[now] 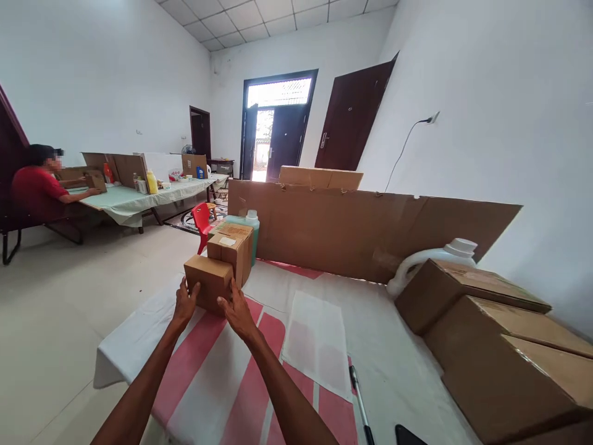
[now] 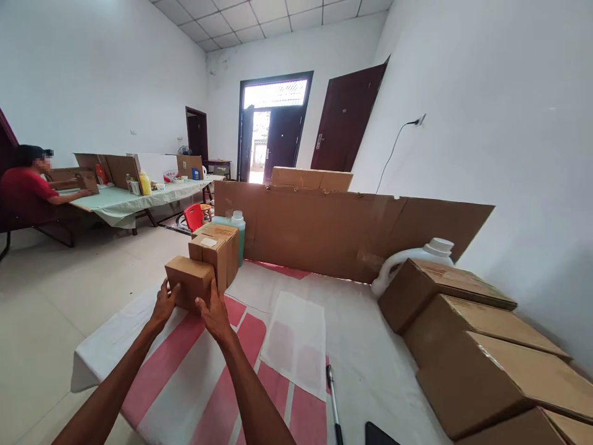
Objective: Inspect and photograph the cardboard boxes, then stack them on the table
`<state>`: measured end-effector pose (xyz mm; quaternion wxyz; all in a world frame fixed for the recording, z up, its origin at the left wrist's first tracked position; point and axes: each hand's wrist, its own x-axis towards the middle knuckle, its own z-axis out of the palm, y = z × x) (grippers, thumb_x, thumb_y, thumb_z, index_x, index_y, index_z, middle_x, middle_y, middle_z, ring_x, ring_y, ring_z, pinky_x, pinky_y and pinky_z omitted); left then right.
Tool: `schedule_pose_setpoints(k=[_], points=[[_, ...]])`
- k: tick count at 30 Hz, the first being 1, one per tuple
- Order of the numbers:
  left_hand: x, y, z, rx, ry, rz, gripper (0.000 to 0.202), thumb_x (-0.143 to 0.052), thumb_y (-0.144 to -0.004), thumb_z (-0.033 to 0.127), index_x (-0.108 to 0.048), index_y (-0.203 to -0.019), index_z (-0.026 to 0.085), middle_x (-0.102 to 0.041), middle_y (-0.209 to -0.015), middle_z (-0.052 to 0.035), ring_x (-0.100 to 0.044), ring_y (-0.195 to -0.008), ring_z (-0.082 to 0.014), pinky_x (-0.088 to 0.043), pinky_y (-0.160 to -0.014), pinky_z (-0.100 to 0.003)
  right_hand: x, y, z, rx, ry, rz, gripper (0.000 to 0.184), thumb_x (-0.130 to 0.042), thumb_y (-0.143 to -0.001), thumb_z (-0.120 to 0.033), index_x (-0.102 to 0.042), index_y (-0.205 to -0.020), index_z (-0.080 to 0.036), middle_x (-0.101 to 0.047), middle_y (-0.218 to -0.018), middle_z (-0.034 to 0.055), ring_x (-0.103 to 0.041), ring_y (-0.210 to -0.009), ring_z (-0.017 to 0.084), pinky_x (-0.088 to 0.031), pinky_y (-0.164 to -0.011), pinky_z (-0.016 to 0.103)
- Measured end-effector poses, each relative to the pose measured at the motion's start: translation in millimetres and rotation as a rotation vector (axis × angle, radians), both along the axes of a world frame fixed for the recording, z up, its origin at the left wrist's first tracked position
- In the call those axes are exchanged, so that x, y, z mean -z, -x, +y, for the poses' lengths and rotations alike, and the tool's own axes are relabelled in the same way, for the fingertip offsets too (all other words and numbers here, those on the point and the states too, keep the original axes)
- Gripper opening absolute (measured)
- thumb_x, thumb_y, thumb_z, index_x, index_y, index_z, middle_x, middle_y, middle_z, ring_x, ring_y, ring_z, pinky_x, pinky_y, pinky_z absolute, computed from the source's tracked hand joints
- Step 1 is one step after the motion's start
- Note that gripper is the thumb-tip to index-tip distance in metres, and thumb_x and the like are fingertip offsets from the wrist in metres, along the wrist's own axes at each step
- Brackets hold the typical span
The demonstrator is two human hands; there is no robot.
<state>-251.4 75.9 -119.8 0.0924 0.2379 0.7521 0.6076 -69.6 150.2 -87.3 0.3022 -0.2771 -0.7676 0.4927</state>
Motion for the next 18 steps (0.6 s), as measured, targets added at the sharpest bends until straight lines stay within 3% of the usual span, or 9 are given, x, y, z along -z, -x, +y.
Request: schedule_pose_setpoints(k=[3,5,7,10,12,14,16,18], points=[[-0.3,-15,-14,-0.042,0.024,0.008,0.086,-0.058,-0.088,0.063,-0.032,-0.154,0.014,-0.047,-0.143,-0.0265,-0.059,-0.125,-0.0393,-0.045,-0.109,-0.060,14.0,-51,-19,0.042,0.021,0.030,0.068,-0.058,-0.093,-0.043,-0.042,-0.156,-0.020,-0.056,-0.148,0.0180,-0.062,-0.127,0.032,-0.055,-0.100,0.049],[1.1,-38,-28,-0.025,0.023,0.050,0.089,-0.056,-0.088,0.064,-0.028,-0.156,0.014,-0.042,-0.146,-0.0252,-0.055,-0.129,-0.0393,-0.045,-0.110,-0.060,26.3,-108,-33,0.168,-0.026,0.077,0.057,-0.058,-0.094,-0.045,-0.053,-0.146,-0.023,-0.065,-0.137,0.0149,-0.069,-0.113,0.029,-0.061,-0.084,0.042],[3.5,-71,-40,0.045,0.013,0.103,0.089,-0.056,-0.088,0.064,-0.027,-0.157,0.016,-0.038,-0.149,-0.0222,-0.049,-0.135,-0.0387,-0.044,-0.112,-0.060,32.3,-181,-47,0.392,-0.128,0.108,0.045,-0.057,-0.096,-0.047,-0.061,-0.134,-0.024,-0.069,-0.124,0.0120,-0.070,-0.104,0.028,-0.061,-0.077,0.038],[6.4,-139,-47,0.202,-0.010,0.242,0.084,-0.055,-0.091,0.063,-0.028,-0.158,0.020,-0.041,-0.147,-0.0172,-0.049,-0.134,-0.0368,-0.042,-0.114,-0.061,19.8,-308,-65,0.832,-0.249,0.065,0.045,-0.054,-0.098,-0.050,-0.057,-0.133,-0.022,-0.063,-0.128,0.0149,-0.064,-0.108,0.030,-0.055,-0.092,0.048],[6.5,-192,-44,0.344,-0.050,0.335,0.080,-0.055,-0.093,0.061,-0.031,-0.157,0.021,-0.045,-0.143,-0.0164,-0.052,-0.129,-0.0365,-0.045,-0.111,-0.061,2.3,-391,-72,1.285,-0.484,-0.022,0.056,-0.053,-0.096,-0.055,-0.054,-0.136,-0.016,-0.057,-0.132,0.0202,-0.057,-0.119,0.034,-0.050,-0.098,0.052],[4.5,-248,-37,0.523,-0.094,0.348,0.073,-0.054,-0.095,0.058,-0.034,-0.155,0.022,-0.048,-0.141,-0.0160,-0.053,-0.127,-0.0356,-0.049,-0.106,-0.058,-12.3,-464,-71,1.622,-0.522,-0.052,0.067,-0.046,-0.098,-0.058,-0.046,-0.145,-0.011,-0.047,-0.144,0.0261,-0.045,-0.134,0.038,-0.044,-0.105,0.053],[0.7,-302,-29,0.722,-0.126,0.296,0.065,-0.054,-0.097,0.053,-0.038,-0.153,0.024,-0.048,-0.143,-0.0157,-0.053,-0.130,-0.0344,-0.049,-0.107,-0.055,-16.6,-520,-62,1.737,-0.354,0.001,0.080,-0.038,-0.097,-0.065,-0.038,-0.150,-0.005,-0.040,-0.151,0.0299,-0.040,-0.139,0.038,-0.038,-0.111,0.053],[-3.8,-351,-20,0.927,-0.150,0.230,0.062,-0.055,-0.098,0.050,-0.039,-0.153,0.025,-0.047,-0.149,-0.0158,-0.048,-0.138,-0.0342,-0.044,-0.112,-0.054,-8.5,-555,-44,1.693,-0.190,0.052,0.092,-0.028,-0.094,-0.073,-0.039,-0.148,0.000,-0.043,-0.149,0.0325,-0.046,-0.135,0.038,-0.041,-0.107,0.052]])
